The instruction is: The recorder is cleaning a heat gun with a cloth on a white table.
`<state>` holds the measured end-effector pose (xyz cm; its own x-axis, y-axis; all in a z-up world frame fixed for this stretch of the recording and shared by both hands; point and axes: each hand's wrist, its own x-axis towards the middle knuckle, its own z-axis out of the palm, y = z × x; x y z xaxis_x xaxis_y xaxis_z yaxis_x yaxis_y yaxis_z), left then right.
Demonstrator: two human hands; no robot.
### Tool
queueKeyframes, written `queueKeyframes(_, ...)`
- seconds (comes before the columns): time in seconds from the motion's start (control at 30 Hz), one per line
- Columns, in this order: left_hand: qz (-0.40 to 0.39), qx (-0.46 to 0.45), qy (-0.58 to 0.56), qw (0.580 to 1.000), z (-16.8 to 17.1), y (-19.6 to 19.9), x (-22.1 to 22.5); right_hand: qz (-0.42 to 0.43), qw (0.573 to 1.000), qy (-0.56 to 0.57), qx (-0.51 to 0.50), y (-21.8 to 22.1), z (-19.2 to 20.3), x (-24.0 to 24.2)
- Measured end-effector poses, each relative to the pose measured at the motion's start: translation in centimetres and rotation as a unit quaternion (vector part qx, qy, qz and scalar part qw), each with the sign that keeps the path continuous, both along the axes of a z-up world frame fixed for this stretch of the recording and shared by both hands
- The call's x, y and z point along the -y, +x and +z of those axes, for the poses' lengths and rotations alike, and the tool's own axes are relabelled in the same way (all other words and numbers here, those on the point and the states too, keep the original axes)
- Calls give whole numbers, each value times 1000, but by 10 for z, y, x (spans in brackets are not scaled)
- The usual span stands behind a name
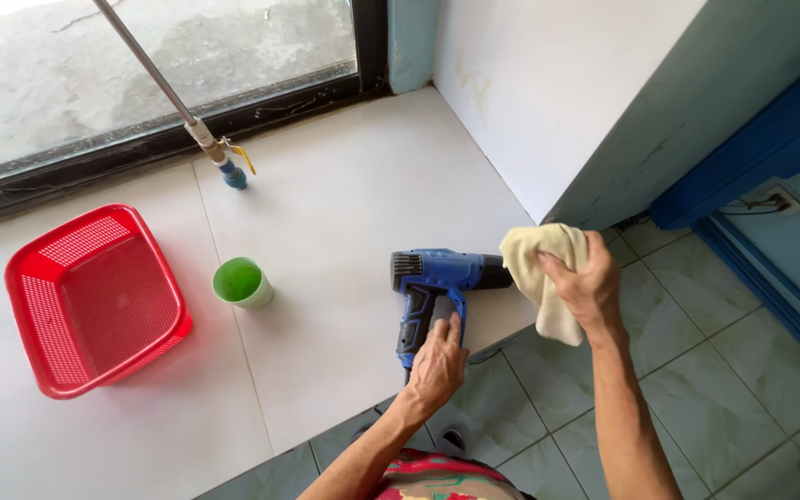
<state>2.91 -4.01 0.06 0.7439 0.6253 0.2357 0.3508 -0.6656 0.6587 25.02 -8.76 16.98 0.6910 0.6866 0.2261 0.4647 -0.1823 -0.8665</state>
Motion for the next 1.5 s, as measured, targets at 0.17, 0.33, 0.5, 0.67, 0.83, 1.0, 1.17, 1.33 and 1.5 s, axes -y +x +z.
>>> queueKeyframes(0.17, -8, -59, 50, 997, -3, -1, -1, 79, 978, -164, 99, -18, -2, -74)
queueKeyframes(0.33, -15, -78, 74, 994, -5, -3, -3, 252, 877, -314, 262, -30, -95, -130)
queueKeyframes(0.5, -17, -71, 59, 996, -5, -2, -5, 133, 933, -135, 305, -53, -114, -122)
queueKeyframes(0.67, -16, -40, 56, 998, -6, -5, -6, 177, 943, -116, 256, -65, -99, -91)
queueKeyframes(0.83, -28, -72, 79, 994, 0, -7, -8, 99, 964, -211, 126, -70, -54, -94)
queueKeyframes(1.0, -36, -93, 153, 983, -6, -6, -8, 149, 958, -190, 154, -90, -65, -110)
queueKeyframes(1.17, -80, -148, 123, 978, -15, -7, -8, 126, 947, -130, 263, -101, -106, -95)
queueKeyframes(1.33, -55, -109, 113, 986, -10, -5, -8, 204, 909, -71, 357, -85, -103, -64)
queueKeyframes(1.5, -16, -80, 156, 984, 0, -7, -7, 154, 982, -33, 107, -66, -75, -59)
